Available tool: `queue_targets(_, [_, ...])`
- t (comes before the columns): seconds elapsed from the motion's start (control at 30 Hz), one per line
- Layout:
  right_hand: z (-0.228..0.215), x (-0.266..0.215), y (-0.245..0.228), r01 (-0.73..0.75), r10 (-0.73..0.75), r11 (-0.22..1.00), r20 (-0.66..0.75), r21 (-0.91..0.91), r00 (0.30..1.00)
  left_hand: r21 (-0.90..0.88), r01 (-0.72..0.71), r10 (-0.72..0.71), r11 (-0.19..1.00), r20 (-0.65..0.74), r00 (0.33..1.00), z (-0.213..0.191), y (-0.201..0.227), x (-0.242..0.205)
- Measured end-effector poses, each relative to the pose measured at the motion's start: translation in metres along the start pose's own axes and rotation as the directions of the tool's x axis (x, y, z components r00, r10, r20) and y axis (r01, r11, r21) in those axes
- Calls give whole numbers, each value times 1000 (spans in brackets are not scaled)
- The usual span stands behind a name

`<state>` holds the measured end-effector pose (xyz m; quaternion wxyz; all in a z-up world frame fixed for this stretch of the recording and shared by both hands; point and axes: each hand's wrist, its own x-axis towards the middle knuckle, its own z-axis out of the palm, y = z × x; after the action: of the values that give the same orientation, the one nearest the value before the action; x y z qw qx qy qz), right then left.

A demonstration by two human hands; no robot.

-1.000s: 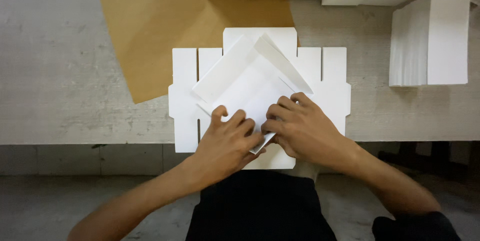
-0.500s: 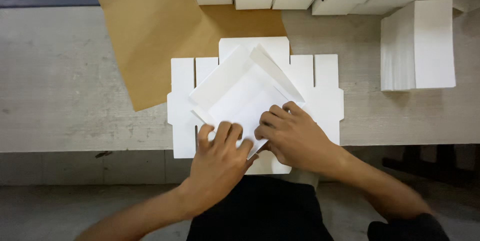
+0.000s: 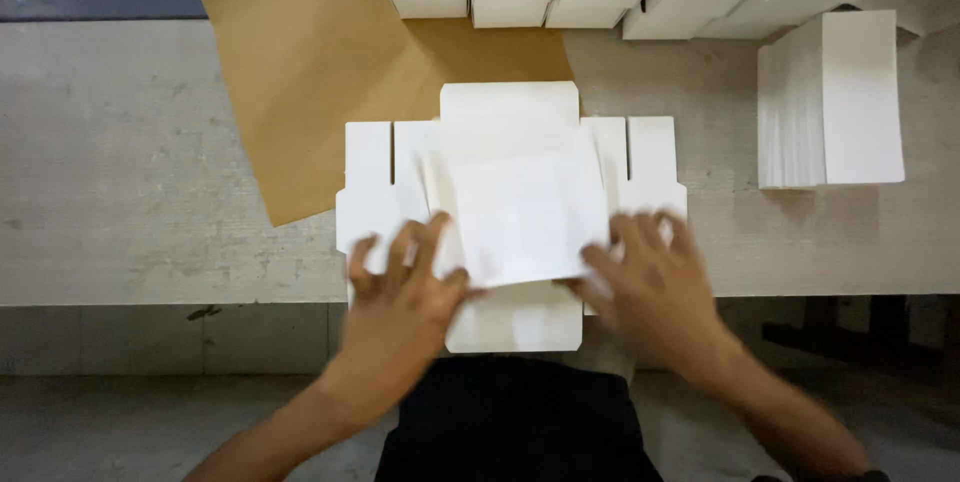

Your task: The person assembles white cardboard boxes by hand on a workbench. They fold the pre-cut flaps of the flat cardboard sheets to form rectangular boxes and place the finished items into a stack.

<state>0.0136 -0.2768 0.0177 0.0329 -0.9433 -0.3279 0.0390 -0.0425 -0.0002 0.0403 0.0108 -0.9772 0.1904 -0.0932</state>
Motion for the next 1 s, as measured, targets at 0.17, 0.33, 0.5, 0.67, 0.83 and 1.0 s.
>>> queue_targets(0.17, [-8,-34,-39,374,-367,911,-73,171,927,86,141,-118,986,-232,965,-7,-30,13])
queue_targets(0.33, [-7,-16,-18,174,-165,984,-140,51,976,-359,-68,8,931,-167,986,0,-10,10])
queue_targets(0.5, [25,0,-22,318,-289,936,-184,151,939,-224,-176,141,959,-165,976,15,-5,2])
queue_targets(0.67, [5,13,-51,326,-263,913,-259,246,930,-298,-122,94,947,-106,990,16,-14,4])
queue_targets(0.83, [16,30,-48,88,-35,959,-193,271,981,-378,-124,70,918,-153,986,53,-17,5])
queue_targets(1.0, [10,46,-48,-59,117,973,-260,222,958,-452,-166,41,876,-274,961,82,-15,11])
